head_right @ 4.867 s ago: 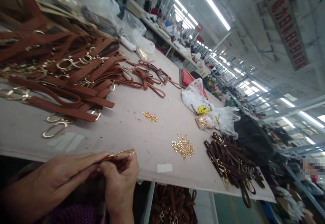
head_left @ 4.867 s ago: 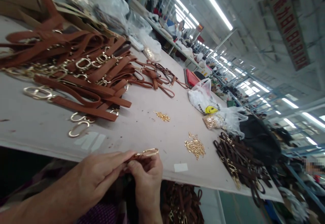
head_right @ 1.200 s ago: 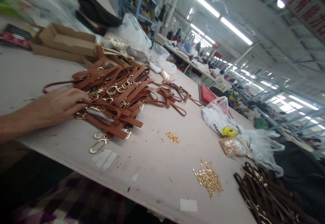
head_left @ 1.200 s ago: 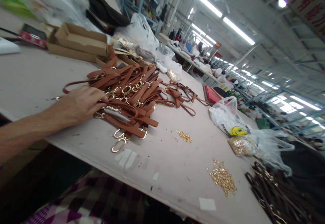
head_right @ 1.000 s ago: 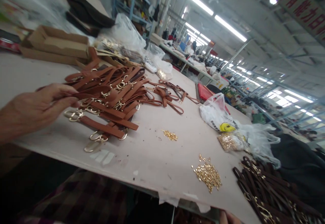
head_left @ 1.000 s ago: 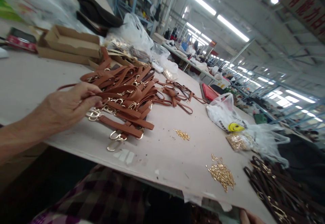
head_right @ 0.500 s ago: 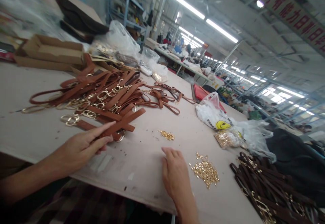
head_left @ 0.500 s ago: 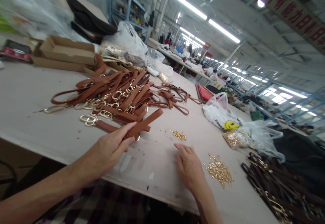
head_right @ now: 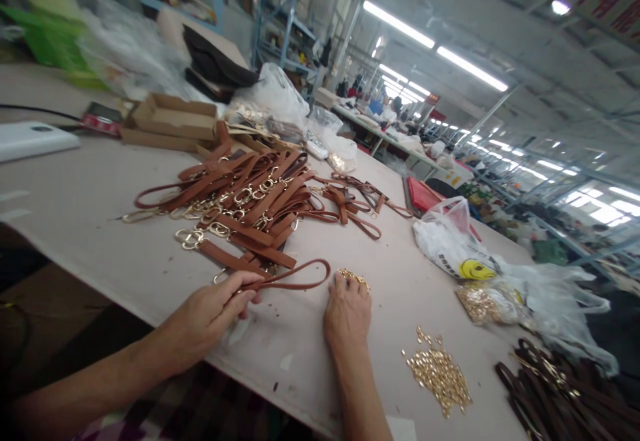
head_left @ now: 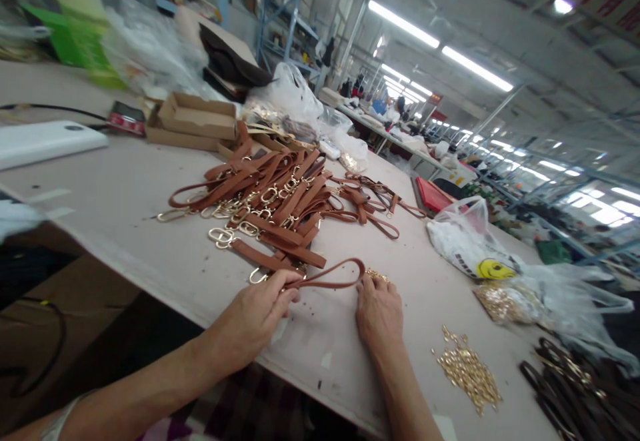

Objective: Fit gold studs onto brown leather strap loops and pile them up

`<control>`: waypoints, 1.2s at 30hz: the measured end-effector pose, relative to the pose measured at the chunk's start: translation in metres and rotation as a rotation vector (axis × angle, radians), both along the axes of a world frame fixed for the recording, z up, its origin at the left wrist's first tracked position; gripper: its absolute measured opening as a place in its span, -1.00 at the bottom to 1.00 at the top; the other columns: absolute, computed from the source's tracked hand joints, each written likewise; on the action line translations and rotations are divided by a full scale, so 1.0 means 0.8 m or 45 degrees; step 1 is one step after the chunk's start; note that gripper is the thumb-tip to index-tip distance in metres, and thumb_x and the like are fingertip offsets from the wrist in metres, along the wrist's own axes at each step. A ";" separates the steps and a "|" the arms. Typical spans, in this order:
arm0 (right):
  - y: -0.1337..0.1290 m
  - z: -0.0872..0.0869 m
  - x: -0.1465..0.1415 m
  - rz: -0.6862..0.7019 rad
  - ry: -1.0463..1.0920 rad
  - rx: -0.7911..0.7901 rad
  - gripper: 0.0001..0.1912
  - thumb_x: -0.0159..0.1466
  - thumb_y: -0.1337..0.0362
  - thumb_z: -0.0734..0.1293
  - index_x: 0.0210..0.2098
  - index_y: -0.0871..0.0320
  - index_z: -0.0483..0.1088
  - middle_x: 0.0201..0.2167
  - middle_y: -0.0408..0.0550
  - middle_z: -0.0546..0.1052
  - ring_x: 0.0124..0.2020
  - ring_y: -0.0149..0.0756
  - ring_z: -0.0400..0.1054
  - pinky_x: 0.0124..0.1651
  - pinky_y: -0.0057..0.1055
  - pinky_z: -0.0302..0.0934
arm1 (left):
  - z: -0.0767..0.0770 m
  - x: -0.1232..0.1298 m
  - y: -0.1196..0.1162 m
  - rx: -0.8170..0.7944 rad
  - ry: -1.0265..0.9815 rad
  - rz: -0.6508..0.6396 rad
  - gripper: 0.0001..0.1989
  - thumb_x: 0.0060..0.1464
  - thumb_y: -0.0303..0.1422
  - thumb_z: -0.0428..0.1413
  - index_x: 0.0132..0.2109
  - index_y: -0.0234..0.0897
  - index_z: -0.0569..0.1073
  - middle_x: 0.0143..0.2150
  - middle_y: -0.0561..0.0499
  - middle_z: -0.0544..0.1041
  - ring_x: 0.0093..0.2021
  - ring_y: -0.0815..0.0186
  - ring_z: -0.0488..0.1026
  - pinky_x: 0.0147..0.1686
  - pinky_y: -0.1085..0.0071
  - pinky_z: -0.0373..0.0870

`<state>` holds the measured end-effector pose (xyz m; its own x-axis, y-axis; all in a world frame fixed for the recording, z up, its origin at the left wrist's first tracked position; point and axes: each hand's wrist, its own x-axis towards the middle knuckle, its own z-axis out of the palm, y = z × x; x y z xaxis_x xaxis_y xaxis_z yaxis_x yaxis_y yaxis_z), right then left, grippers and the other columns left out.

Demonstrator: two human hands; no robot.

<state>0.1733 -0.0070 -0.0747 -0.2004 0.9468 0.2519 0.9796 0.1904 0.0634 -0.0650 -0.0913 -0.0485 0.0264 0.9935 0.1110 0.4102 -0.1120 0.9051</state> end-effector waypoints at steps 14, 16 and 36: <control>-0.025 0.000 0.024 0.209 0.181 0.038 -0.74 0.40 0.32 0.17 -0.07 0.13 0.46 -0.12 -0.02 0.56 -0.04 -0.23 0.36 0.11 -0.35 0.18 | 0.003 0.008 -0.019 -0.488 -0.937 0.049 -0.66 0.06 -0.32 0.13 0.00 -0.28 0.38 -0.19 -0.03 0.57 -0.33 0.31 0.47 -0.36 0.41 0.33; -0.021 -0.001 0.030 0.177 0.208 0.064 -0.71 0.39 0.34 0.15 0.00 0.16 0.43 -0.07 0.02 0.54 0.00 -0.21 0.35 0.13 -0.33 0.19 | 0.003 0.009 -0.012 -0.471 -0.896 0.028 -0.68 0.06 -0.28 0.14 -0.04 -0.27 0.36 -0.16 -0.05 0.57 -0.32 0.30 0.50 -0.35 0.40 0.35; -0.055 0.007 0.071 0.334 0.386 0.005 -0.58 0.27 0.50 0.14 -0.02 0.14 0.50 -0.04 -0.01 0.58 0.05 -0.18 0.33 0.17 -0.19 0.23 | -0.008 0.000 0.008 -0.561 -1.093 0.085 -0.77 0.15 -0.29 0.20 -0.11 -0.26 0.37 -0.10 -0.05 0.62 -0.28 0.35 0.59 -0.39 0.52 0.48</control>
